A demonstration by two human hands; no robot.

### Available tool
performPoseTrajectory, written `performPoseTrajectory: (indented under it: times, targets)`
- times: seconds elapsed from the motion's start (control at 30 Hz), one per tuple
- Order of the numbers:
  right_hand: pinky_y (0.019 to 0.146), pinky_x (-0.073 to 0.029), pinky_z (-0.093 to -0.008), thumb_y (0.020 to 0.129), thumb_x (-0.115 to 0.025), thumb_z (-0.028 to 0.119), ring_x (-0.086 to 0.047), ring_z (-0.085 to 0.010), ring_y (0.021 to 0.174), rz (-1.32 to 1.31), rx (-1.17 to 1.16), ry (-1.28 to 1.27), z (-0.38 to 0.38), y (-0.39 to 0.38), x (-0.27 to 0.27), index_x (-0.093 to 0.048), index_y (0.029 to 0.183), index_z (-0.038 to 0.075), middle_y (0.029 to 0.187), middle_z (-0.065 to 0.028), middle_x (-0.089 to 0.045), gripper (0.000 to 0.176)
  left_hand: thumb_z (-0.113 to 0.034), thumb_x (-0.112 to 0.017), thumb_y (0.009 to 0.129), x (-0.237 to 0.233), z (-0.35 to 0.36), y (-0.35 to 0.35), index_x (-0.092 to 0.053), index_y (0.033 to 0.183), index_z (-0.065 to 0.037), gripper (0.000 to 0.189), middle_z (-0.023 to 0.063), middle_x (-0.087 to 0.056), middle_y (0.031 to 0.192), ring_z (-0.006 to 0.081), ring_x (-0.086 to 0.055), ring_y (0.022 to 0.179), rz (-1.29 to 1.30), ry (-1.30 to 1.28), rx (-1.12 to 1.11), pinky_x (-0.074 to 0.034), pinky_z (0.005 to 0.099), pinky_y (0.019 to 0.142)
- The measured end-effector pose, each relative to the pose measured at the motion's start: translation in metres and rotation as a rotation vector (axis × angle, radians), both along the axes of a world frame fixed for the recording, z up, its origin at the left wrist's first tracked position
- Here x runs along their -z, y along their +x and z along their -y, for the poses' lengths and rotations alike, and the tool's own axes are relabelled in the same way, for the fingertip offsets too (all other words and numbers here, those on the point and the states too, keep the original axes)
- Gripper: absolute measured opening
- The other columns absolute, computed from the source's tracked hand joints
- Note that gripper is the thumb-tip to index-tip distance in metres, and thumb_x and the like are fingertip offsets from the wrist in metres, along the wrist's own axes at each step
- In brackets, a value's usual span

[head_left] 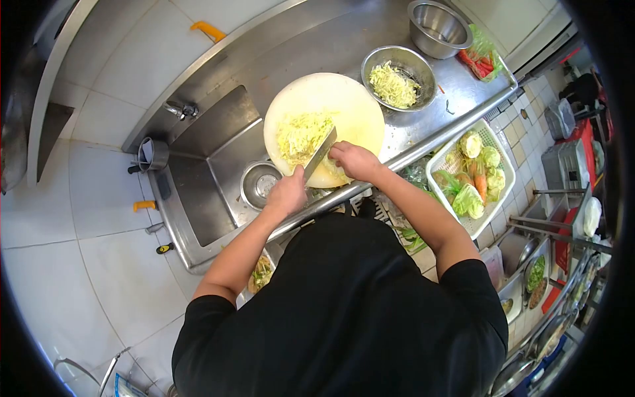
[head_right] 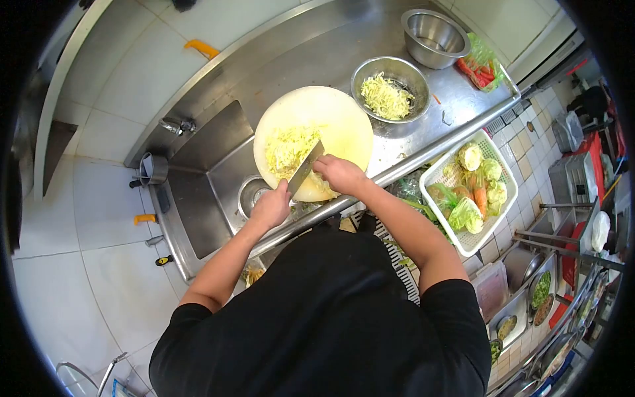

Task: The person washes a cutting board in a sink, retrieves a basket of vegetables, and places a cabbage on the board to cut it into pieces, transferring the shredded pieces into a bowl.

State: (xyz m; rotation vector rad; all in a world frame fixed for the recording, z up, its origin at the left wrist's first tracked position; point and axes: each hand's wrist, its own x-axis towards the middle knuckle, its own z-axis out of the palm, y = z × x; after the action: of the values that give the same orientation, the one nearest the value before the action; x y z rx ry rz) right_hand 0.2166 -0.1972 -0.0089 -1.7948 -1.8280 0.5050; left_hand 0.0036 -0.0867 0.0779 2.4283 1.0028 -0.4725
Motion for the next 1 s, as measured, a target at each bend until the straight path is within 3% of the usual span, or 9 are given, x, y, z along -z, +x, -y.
performPoseTrajectory:
  times: [0.17,0.27,0.33,0.4,0.47,0.6,0.73,0.83,1.0]
  targets:
    - [0.083,-0.058,-0.0423,0.085,-0.069,0.007,-0.067,-0.0319,0.096,0.016,0.029,0.042,0.002,0.001,0.000,-0.067,0.097,0.005,0.103,-0.0109,-0.064,0.013,-0.024,-0.051,0.104,-0.011,0.009,-0.003,-0.049,0.120,-0.004,0.026,0.0339,-0.068,0.090,0.0540,-0.067,0.091,0.073,-0.004,-0.090,-0.050,0.0639,0.081]
    - [0.083,-0.057,-0.0425,0.086,-0.068,0.008,-0.067,-0.0310,0.097,0.050,0.023,0.082,0.000,0.003,0.009,-0.067,0.094,0.005,0.101,-0.0106,-0.063,0.009,-0.023,-0.050,0.104,0.013,-0.001,-0.013,-0.048,0.118,-0.003,0.025,0.0344,-0.067,0.085,0.0557,-0.066,0.085,0.071,0.003,-0.028,-0.050,0.0642,0.079]
    - [0.083,-0.057,-0.0426,0.086,-0.067,0.009,-0.067,-0.0304,0.098,0.063,0.020,0.059,0.004,0.001,0.007,-0.067,0.093,0.005,0.100,-0.0106,-0.063,0.008,-0.024,-0.050,0.104,-0.011,0.002,-0.006,-0.048,0.119,-0.005,0.024,0.0341,-0.068,0.089,0.0535,-0.067,0.090,0.057,0.024,-0.033,-0.050,0.0641,0.081]
    - [0.084,-0.057,-0.0423,0.086,-0.066,0.009,-0.066,-0.0299,0.099,0.055,0.020,0.050,0.004,0.000,0.010,-0.068,0.093,0.005,0.101,-0.0104,-0.063,0.008,-0.024,-0.050,0.105,-0.022,0.010,-0.001,-0.049,0.120,-0.006,0.024,0.0336,-0.069,0.092,0.0526,-0.068,0.092,0.042,-0.004,-0.105,-0.050,0.0641,0.083]
    - [0.084,-0.057,-0.0422,0.086,-0.066,0.008,-0.066,-0.0295,0.100,0.064,0.015,0.063,0.002,0.002,0.013,-0.068,0.094,0.005,0.101,-0.0103,-0.063,0.009,-0.025,-0.050,0.105,0.004,0.008,-0.008,-0.049,0.121,-0.006,0.025,0.0336,-0.069,0.091,0.0528,-0.068,0.091,0.018,-0.019,-0.081,-0.050,0.0642,0.083]
    - [0.083,-0.057,-0.0420,0.085,-0.066,0.008,-0.067,-0.0293,0.100,0.057,0.009,0.033,0.003,0.000,0.015,-0.068,0.094,0.005,0.102,-0.0102,-0.063,0.009,-0.026,-0.050,0.105,-0.015,0.003,-0.006,-0.048,0.121,-0.004,0.027,0.0358,-0.067,0.089,0.0546,-0.067,0.087,0.039,0.007,-0.039,-0.050,0.0647,0.081]
    - [0.083,-0.057,-0.0417,0.085,-0.065,0.008,-0.067,-0.0297,0.098,0.079,-0.010,0.066,0.001,0.003,0.012,-0.068,0.094,0.005,0.103,-0.0106,-0.063,0.009,-0.026,-0.050,0.105,0.005,0.012,-0.006,-0.049,0.120,-0.003,0.027,0.0355,-0.068,0.090,0.0547,-0.067,0.089,-0.005,-0.028,-0.058,-0.050,0.0639,0.083]
    - [0.084,-0.057,-0.0417,0.085,-0.065,0.008,-0.068,-0.0300,0.098,0.065,0.003,0.060,0.001,0.003,0.015,-0.068,0.094,0.005,0.104,-0.0112,-0.063,0.010,-0.026,-0.052,0.104,-0.016,0.007,-0.004,-0.051,0.120,-0.005,0.026,0.0309,-0.070,0.093,0.0515,-0.069,0.093,-0.017,0.011,-0.018,-0.052,0.0618,0.083]
    - [0.084,-0.057,-0.0423,0.085,-0.065,0.007,-0.068,-0.0302,0.100,0.068,-0.003,0.040,0.000,0.002,0.014,-0.068,0.095,0.005,0.106,-0.0117,-0.064,0.010,-0.025,-0.052,0.104,-0.006,0.013,-0.003,-0.052,0.120,-0.005,0.026,0.0306,-0.071,0.095,0.0507,-0.069,0.094,-0.058,-0.009,-0.037,-0.052,0.0610,0.084]
